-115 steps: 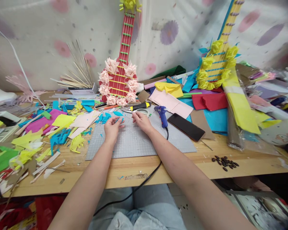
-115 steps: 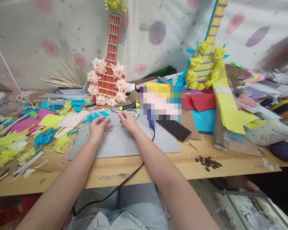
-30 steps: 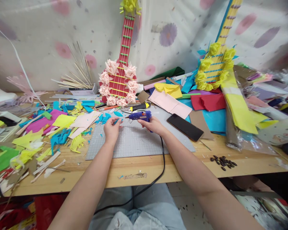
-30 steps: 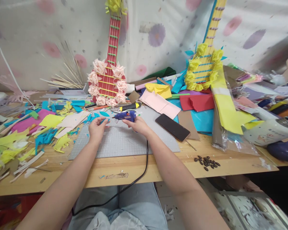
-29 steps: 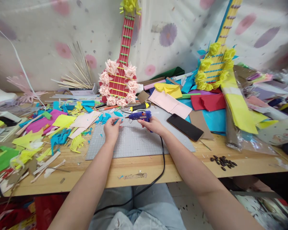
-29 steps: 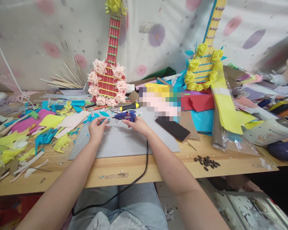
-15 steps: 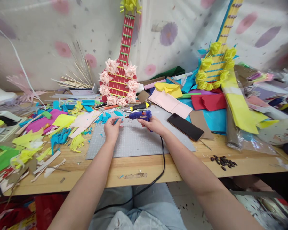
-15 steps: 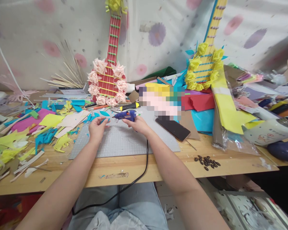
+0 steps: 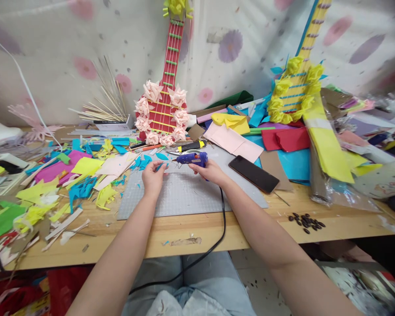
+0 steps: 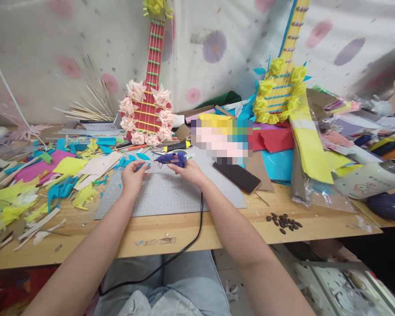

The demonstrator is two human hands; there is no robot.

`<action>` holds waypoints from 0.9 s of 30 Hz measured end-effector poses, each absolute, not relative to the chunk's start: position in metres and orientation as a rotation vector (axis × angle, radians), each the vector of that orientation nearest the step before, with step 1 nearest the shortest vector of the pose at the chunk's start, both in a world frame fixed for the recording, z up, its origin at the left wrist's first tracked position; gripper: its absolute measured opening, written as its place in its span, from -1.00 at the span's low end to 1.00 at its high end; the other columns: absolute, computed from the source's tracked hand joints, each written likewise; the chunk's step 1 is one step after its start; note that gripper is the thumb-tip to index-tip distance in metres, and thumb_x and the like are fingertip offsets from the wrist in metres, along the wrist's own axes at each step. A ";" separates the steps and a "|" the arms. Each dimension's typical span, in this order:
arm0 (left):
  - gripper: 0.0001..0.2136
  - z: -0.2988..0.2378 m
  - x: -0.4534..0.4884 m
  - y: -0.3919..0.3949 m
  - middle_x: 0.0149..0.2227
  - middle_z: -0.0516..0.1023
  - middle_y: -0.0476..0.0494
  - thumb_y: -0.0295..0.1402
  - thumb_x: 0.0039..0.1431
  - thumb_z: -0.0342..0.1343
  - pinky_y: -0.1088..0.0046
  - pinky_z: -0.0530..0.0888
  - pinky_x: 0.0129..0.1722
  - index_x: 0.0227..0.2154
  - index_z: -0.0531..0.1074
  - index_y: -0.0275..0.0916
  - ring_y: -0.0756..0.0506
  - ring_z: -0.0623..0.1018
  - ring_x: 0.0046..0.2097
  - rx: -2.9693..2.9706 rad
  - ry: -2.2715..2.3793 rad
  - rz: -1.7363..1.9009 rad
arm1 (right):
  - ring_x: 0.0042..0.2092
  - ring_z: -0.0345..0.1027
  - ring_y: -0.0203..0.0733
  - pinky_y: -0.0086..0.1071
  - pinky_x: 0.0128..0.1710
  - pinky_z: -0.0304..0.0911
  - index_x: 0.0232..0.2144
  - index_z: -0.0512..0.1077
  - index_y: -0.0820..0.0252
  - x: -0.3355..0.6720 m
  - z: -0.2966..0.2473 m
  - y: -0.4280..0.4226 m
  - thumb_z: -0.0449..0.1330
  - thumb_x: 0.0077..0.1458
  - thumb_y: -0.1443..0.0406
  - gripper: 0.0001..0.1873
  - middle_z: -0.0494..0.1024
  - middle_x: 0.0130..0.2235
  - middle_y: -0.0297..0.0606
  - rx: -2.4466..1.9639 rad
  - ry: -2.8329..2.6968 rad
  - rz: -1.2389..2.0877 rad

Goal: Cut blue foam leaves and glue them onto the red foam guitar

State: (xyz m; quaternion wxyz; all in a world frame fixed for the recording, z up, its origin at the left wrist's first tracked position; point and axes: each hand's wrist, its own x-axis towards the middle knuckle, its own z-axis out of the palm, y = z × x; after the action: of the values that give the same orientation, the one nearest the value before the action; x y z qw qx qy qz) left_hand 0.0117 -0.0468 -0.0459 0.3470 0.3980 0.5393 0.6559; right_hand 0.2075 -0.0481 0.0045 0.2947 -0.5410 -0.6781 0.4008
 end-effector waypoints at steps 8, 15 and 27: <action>-0.78 -0.044 0.012 -0.048 -0.44 0.49 -0.10 -0.32 -0.17 0.22 0.49 0.49 -0.54 -0.42 0.41 -0.30 -0.08 0.56 -0.38 1.025 1.398 1.697 | -0.55 0.18 -0.37 -0.45 -0.48 0.12 -0.56 0.37 0.23 0.208 0.004 -0.047 0.14 -0.05 0.00 -0.61 0.32 -0.64 -0.38 -1.382 -1.842 1.021; -0.79 -0.044 0.013 -0.047 -0.44 0.49 -0.09 -0.33 -0.17 0.22 0.51 0.48 -0.55 -0.42 0.41 -0.31 -0.07 0.56 -0.38 1.018 1.410 1.686 | -0.53 0.20 -0.36 -0.44 -0.46 0.14 -0.53 0.40 0.24 0.208 0.003 -0.048 0.15 -0.07 -0.01 -0.60 0.34 -0.62 -0.37 -1.373 -1.838 1.018; -0.75 -0.043 0.013 -0.048 -0.42 0.49 -0.11 -0.29 -0.17 0.24 0.47 0.48 -0.52 -0.41 0.41 -0.31 -0.09 0.56 -0.36 1.006 1.411 1.689 | -0.54 0.20 -0.39 -0.48 -0.52 0.12 -0.49 0.42 0.24 0.209 0.002 -0.048 0.17 -0.09 -0.01 -0.60 0.42 -0.55 -0.33 -1.327 -1.832 1.063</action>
State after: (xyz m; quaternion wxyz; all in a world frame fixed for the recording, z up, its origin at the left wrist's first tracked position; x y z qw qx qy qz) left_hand 0.0130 -0.0477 -0.0427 0.3532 0.3891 0.5455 0.6529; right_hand 0.2094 -0.0479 0.0019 0.3155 -0.5038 -0.6956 0.4034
